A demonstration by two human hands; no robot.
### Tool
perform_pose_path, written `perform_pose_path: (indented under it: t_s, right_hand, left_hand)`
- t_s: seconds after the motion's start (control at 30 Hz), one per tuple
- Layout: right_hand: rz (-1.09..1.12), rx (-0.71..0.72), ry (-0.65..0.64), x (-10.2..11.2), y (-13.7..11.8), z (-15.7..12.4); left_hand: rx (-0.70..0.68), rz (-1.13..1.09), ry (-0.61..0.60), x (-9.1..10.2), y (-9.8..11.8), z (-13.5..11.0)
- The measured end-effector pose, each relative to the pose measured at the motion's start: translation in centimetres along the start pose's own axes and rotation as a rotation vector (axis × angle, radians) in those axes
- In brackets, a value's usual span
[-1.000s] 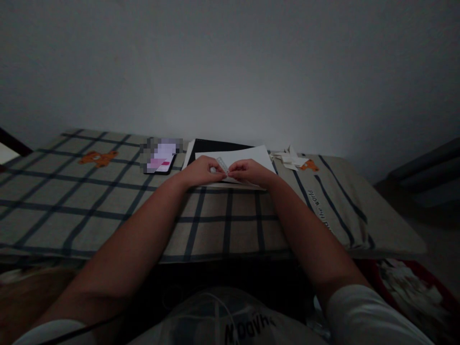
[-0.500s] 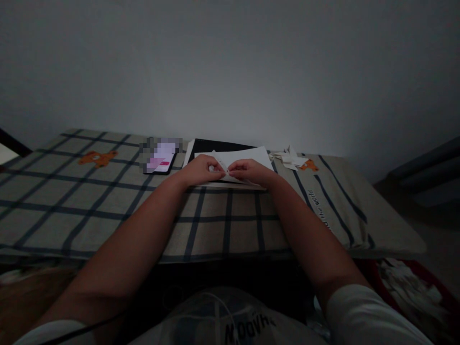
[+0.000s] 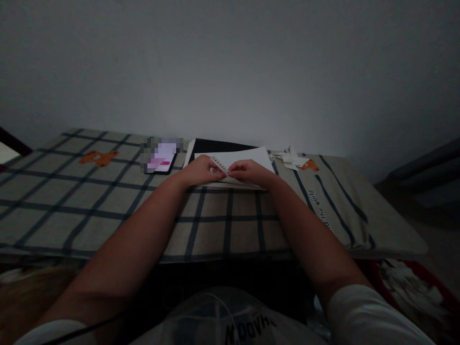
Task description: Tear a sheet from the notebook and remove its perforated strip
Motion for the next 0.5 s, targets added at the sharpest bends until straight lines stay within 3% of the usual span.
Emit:
perform_pose_path:
  t_s: [0.2, 0.5]
  right_hand:
    - [-0.065, 0.073, -0.053, -0.6, -0.7, 0.1]
    - [-0.066, 0.019, -0.011, 0.2, -0.5, -0.2]
  left_hand:
    - [-0.03, 0.01, -0.019, -0.2, 0.0, 0.1]
    - [-0.019, 0.056, 0.003, 0.3, -0.9, 0.3]
Point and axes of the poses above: each hand's wrist, its own z-axis towards the middle knuckle, its own x-axis out of the back of the hand, y = z × x, the point moved 10 cm from there along z, towards the middle knuckle, and after that the axes turned 9 degrees about -y, right-handed, at the moved point
